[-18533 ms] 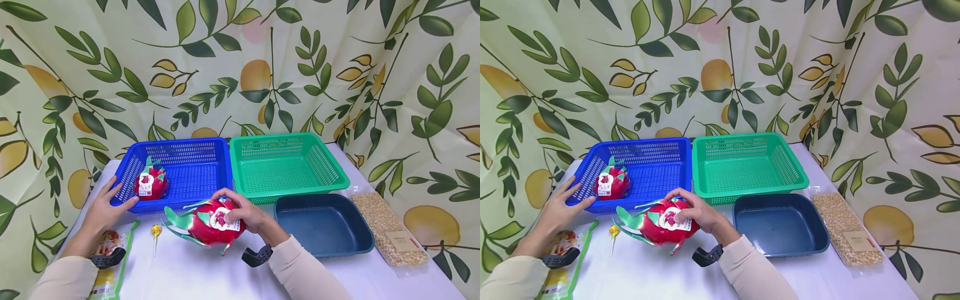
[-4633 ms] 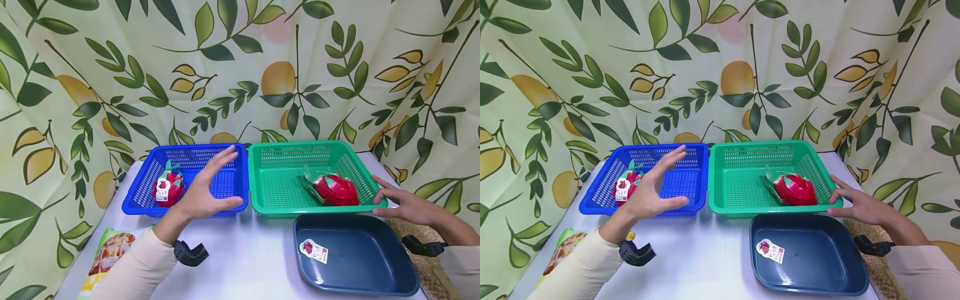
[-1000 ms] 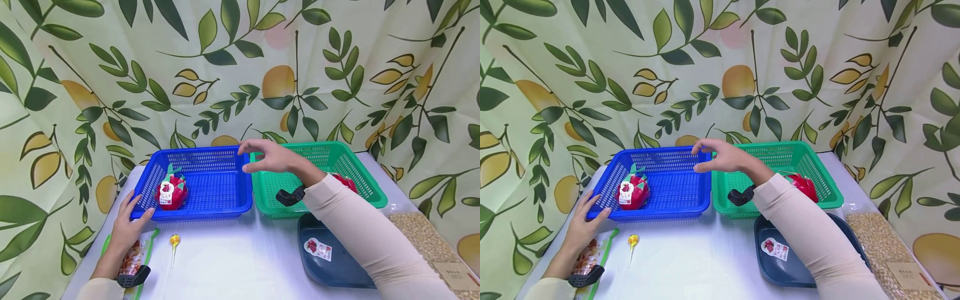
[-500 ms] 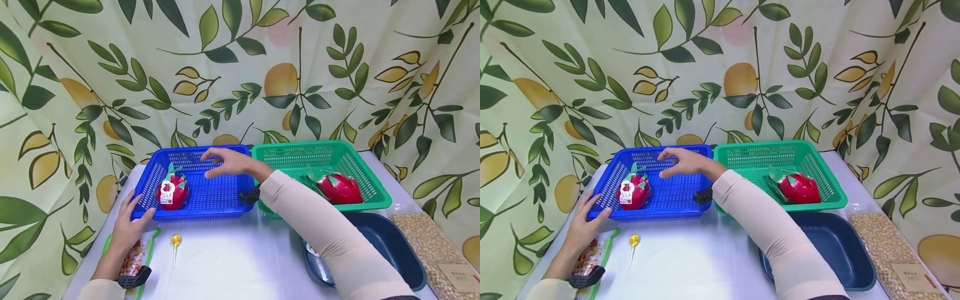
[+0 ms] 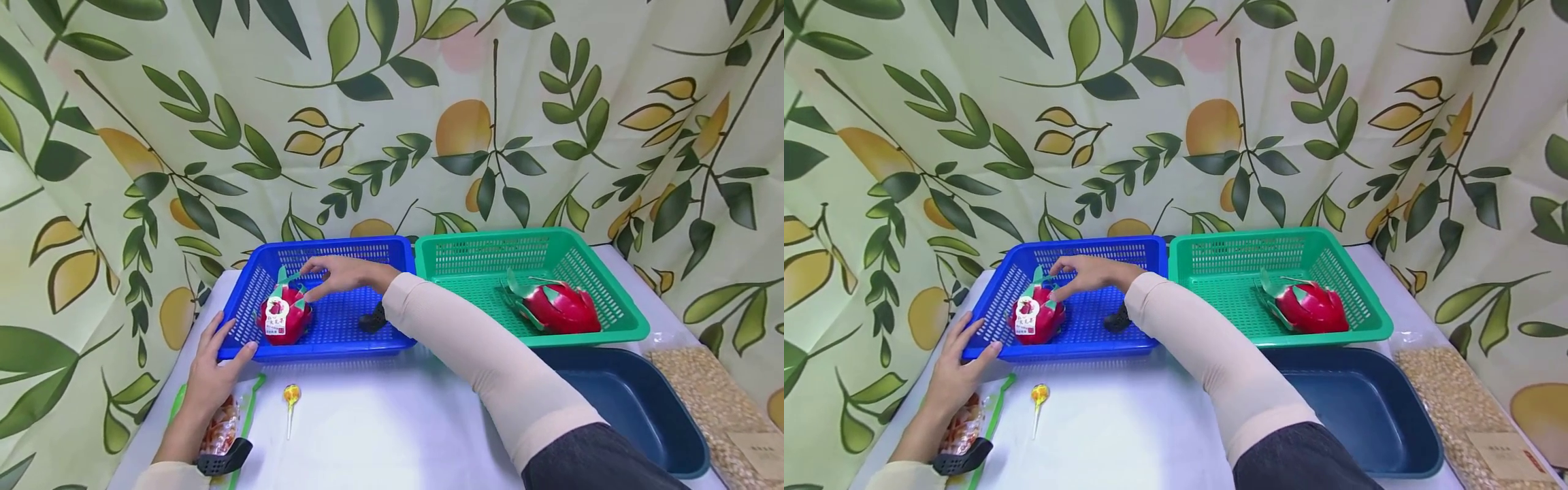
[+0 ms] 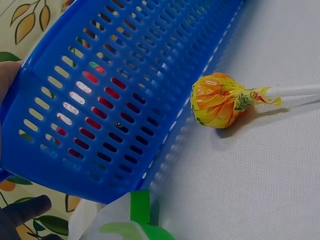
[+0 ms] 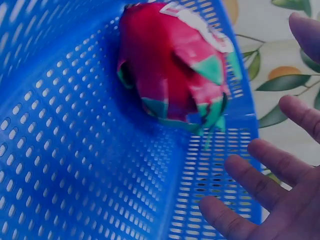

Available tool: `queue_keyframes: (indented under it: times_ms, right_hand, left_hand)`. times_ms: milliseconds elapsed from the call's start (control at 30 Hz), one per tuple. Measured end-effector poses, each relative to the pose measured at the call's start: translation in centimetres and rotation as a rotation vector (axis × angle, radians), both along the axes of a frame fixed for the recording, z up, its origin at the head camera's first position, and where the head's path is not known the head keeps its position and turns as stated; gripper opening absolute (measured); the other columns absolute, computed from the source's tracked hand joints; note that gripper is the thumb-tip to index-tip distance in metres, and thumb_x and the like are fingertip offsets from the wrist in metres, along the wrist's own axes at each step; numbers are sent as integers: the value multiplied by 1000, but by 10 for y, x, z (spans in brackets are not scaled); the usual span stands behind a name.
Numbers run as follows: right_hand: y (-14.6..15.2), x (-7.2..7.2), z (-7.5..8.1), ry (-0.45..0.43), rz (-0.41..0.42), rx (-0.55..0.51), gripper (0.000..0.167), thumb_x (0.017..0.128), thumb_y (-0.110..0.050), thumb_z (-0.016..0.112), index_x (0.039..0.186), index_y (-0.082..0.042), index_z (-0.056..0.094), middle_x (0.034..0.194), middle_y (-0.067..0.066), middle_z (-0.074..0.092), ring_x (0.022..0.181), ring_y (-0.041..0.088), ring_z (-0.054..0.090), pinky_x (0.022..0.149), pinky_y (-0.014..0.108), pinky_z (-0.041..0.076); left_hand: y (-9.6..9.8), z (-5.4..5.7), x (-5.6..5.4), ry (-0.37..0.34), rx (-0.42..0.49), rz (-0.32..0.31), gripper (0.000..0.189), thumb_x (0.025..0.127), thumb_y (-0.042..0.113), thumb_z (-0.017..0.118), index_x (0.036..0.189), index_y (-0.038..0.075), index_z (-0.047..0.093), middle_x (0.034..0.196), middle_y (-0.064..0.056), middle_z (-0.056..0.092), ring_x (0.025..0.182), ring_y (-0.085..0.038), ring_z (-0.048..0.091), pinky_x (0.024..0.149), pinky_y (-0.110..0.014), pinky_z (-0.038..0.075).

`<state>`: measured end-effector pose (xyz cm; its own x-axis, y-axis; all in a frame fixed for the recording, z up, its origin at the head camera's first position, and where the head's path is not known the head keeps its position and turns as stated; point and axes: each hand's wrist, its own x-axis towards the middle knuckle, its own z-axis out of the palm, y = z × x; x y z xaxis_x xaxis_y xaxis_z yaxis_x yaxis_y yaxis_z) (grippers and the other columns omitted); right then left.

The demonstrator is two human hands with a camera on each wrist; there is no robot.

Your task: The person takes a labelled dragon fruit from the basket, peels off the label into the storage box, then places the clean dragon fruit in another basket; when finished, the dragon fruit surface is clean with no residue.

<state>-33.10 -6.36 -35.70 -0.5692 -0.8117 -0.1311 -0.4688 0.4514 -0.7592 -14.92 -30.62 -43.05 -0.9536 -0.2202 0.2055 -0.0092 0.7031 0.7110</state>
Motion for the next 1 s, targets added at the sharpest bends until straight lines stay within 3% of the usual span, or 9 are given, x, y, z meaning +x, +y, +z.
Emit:
queue_keyframes:
  times_ms: [267, 667, 1000]
  right_hand:
    - [-28, -4, -12, -35, -9, 88, 74, 84, -54, 68, 143, -17, 44, 147, 9, 40, 133, 26, 37, 102, 45, 39]
    - [-47, 6, -43, -21, -27, 172, 84, 85, -51, 68, 148, -9, 34, 137, 7, 49, 127, 21, 43, 103, 35, 38]
    - [-43, 2, -35, 5, -2, 163, 64, 89, -41, 67, 142, -12, 43, 134, 6, 50, 125, 22, 43, 103, 39, 38]
  left_hand:
    - [1, 2, 2, -6, 4, 26, 73, 91, 37, 66, 149, 6, 34, 160, -8, 9, 141, -43, 11, 94, -72, 28]
    - [3, -4, 4, -29, 1, 13, 72, 91, 38, 65, 149, 7, 35, 160, -6, 9, 141, -44, 12, 94, -70, 30]
    - [1, 0, 1, -6, -2, 18, 72, 90, 36, 66, 149, 7, 36, 160, -8, 9, 141, -44, 12, 93, -70, 30]
